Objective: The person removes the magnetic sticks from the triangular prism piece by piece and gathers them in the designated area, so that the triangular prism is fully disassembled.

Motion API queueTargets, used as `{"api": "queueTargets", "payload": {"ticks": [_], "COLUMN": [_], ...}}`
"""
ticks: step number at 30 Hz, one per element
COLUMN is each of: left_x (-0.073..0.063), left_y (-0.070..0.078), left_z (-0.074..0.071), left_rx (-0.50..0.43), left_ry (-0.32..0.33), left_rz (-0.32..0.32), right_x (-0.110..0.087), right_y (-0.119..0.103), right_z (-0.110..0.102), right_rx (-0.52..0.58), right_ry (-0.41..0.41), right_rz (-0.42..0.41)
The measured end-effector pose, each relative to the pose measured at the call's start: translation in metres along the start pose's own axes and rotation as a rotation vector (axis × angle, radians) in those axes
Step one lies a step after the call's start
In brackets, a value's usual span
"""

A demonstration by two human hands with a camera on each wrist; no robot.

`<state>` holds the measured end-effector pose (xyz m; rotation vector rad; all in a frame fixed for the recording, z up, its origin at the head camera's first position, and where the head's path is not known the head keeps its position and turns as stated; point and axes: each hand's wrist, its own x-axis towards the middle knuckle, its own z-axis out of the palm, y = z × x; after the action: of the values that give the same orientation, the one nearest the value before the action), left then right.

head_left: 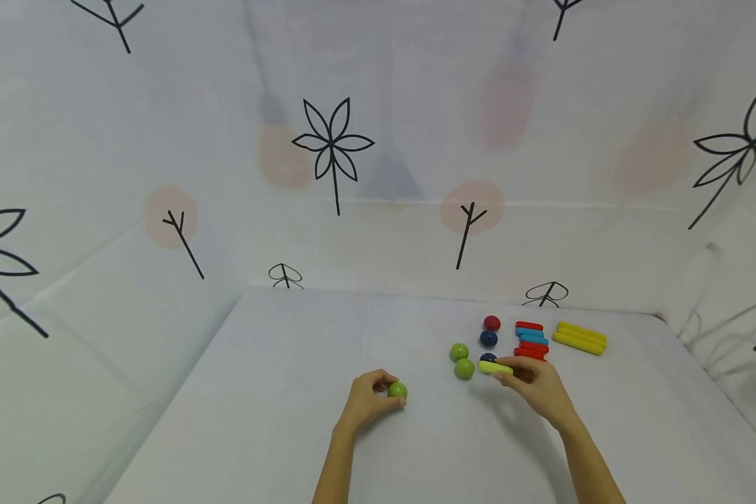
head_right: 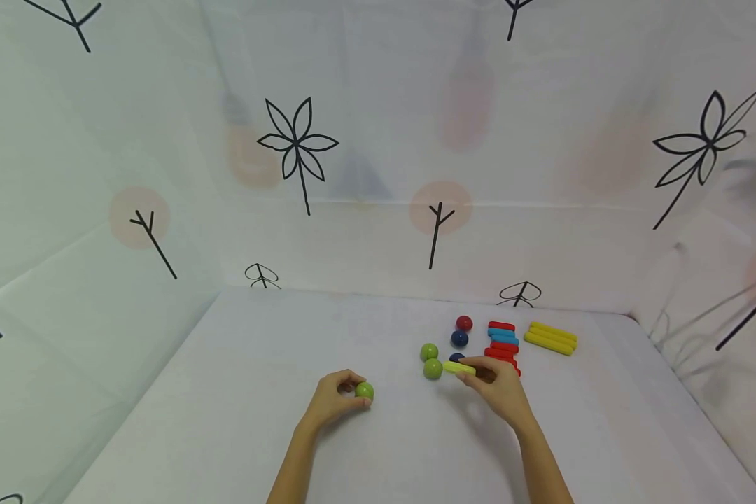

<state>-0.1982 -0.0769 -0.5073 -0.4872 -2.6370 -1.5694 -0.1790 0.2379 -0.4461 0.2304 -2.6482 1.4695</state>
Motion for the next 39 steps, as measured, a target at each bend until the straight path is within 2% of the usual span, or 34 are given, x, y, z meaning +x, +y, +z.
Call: {"api": "queueTargets", "payload": {"ticks": [13, 23, 39], "left_x": [0.0, 0.0, 0.0], "left_y": [0.0, -0.001, 0.0], "left_z": [0.0, 0.0, 0.001], "left_rx": [-0.009, -0.01, -0.017], "left_ry": [0.001, 0.001, 0.001], "left_rz": [-0.002, 0.001, 0.002], "right_x": [-0.004, -0.009, -0.017], "right_y": [0.013, 0.028, 0.057], "right_z": [-0.029, -0.042, -0.058], "right_rx": [-0.063, -0.13, -0.089], "right_ry": [0.033, 0.052, 0.027], "right_rz": [0.066, 0.139, 0.302]}}
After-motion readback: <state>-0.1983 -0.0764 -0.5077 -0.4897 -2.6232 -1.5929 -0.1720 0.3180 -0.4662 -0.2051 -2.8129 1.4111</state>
